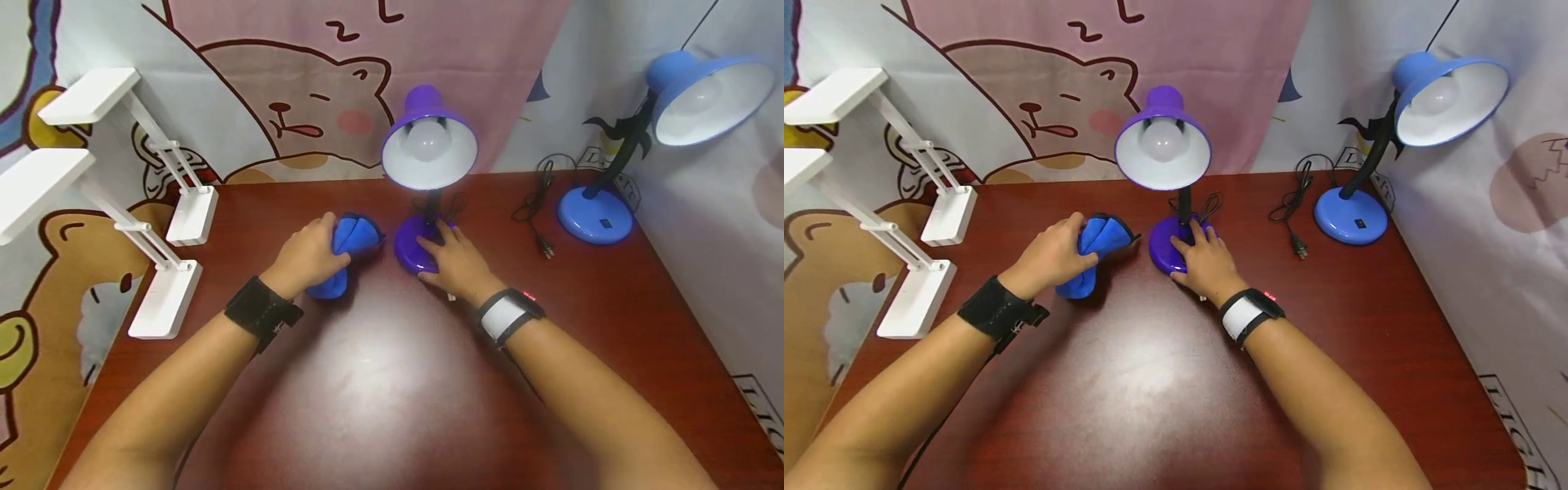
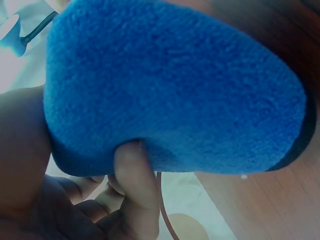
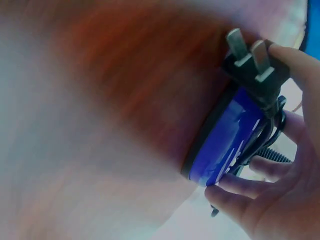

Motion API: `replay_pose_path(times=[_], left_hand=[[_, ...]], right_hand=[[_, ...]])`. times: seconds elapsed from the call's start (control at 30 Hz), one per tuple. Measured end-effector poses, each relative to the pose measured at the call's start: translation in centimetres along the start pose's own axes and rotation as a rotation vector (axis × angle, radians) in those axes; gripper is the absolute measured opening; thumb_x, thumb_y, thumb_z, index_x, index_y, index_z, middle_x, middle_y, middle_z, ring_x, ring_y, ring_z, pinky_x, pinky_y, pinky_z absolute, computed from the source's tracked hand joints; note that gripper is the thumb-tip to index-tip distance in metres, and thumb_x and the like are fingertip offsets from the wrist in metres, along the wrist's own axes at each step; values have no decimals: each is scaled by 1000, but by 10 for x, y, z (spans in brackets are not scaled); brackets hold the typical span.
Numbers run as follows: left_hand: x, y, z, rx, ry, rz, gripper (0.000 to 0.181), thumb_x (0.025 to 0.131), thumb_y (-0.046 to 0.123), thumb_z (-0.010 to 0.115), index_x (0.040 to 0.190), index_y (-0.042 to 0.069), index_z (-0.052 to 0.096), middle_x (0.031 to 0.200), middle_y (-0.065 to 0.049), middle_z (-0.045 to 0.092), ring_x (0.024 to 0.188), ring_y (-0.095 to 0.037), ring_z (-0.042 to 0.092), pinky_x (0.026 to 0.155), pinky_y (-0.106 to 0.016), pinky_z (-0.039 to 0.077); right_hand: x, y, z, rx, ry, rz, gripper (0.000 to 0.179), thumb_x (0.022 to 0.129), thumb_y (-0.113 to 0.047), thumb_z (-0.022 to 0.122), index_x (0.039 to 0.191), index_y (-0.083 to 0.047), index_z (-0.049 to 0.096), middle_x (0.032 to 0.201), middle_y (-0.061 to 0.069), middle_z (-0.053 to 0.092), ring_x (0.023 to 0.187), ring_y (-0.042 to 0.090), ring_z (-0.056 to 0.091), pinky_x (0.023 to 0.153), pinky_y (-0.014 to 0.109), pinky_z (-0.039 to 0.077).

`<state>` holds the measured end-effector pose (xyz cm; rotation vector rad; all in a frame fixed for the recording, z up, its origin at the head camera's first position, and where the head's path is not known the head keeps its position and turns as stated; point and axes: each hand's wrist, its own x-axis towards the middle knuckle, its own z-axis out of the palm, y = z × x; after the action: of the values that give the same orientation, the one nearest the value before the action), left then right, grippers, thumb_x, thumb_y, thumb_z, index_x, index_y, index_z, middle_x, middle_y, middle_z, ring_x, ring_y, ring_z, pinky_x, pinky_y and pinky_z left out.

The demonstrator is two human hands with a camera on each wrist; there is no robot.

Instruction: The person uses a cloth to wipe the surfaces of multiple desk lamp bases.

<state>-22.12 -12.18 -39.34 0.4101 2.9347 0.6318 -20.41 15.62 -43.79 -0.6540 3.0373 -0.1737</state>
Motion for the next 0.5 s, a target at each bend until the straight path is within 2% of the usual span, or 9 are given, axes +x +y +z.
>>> replay_pose_path(times=[0.13,0.3,0.37,0.5], left_hand=[[-2,0,-2,-4,-11,-13,63,76,32,73,123,5,42,104,-15,59,86,-30,60,72,-55,58],[-3,0,-6,-3,-15,-16,63,75,32,73,123,5,42,103,-15,59,85,-30,61,70,-55,58],[-4,-1,-8,-6,-18,-21,63,75,31,73,123,5,42,104,-16,59,85,-30,61,69,-54,58],[-5,-4,-8,-17,-20,-26,63,75,30,73,123,5,42,104,-15,59,84,-30,61,68,-54,58]], right_hand=[[-1,41,-7,43,-62,70,70,86,-43,62,144,-13,38,150,34,20,127,58,27,107,63,30],[-5,92,-20,91,-163,195,68,92,-36,55,149,-14,26,153,33,8,130,60,15,99,74,29],[-5,108,-23,96,-186,234,68,93,-36,53,150,-13,23,153,33,6,130,61,12,94,78,29],[-1,127,-23,112,-184,275,68,95,-36,50,150,-12,19,152,35,2,129,63,8,94,79,26]])
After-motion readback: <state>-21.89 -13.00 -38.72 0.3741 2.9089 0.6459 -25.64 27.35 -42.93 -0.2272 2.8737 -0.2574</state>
